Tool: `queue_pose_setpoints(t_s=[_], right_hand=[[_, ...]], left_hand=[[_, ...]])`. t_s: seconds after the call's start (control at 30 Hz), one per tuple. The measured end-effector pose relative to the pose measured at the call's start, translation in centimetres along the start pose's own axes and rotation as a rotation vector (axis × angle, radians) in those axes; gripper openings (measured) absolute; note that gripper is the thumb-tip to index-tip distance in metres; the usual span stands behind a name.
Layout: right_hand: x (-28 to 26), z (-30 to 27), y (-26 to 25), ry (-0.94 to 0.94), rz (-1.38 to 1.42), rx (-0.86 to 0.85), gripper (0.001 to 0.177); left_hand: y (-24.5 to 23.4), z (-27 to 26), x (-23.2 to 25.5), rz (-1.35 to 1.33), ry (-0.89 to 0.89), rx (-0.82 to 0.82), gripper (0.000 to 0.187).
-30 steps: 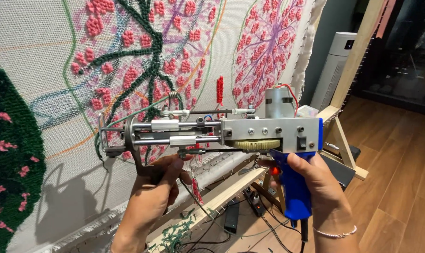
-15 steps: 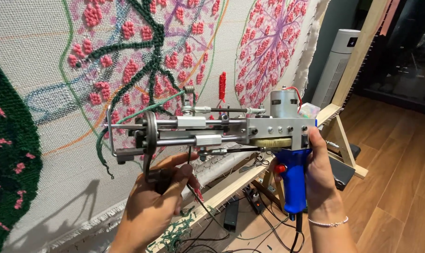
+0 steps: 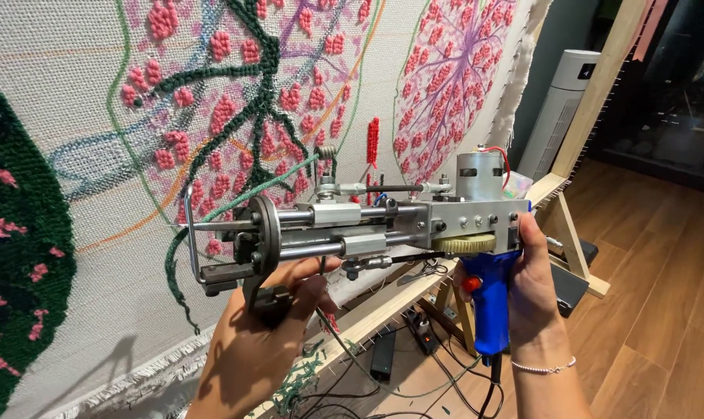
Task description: Using a tufting gun to create a floral pattern on a rug canvas.
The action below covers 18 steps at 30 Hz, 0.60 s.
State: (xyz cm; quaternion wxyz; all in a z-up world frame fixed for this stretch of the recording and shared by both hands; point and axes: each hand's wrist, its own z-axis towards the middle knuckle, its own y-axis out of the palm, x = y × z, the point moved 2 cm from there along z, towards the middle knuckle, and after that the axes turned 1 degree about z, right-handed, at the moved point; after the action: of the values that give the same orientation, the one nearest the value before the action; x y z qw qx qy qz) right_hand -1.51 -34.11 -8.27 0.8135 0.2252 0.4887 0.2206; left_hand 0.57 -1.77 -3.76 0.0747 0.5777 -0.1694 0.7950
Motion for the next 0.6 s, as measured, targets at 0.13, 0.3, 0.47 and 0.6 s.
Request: queue_pose_setpoints(t_s=[0.13, 0.3, 0.47, 0.6], right_hand=[[0.1, 0.2, -0.1, 0.005, -0.016, -0.026, 0.065], [0.0, 0.2, -0.5, -0.017, -0.117, 0.031, 0.069], [-0.2, -0.2, -0.4, -0.054, -0.192, 0.091, 0.066], [-0.7, -0.7, 1.4, -0.083, -0.187, 0.074, 0.069]], left_hand=[[0.3, 0.1, 0.5, -0.025, -0.068, 0.008, 0.038], [0.0, 1.1, -1.9, -0.091, 0.075, 0.000, 0.034], [-0.2, 1.4, -1.3, 0.076, -0.056, 0.078, 0.040], [-0.4, 1.9, -1.8, -0.032, -0.063, 0.094, 0.039]])
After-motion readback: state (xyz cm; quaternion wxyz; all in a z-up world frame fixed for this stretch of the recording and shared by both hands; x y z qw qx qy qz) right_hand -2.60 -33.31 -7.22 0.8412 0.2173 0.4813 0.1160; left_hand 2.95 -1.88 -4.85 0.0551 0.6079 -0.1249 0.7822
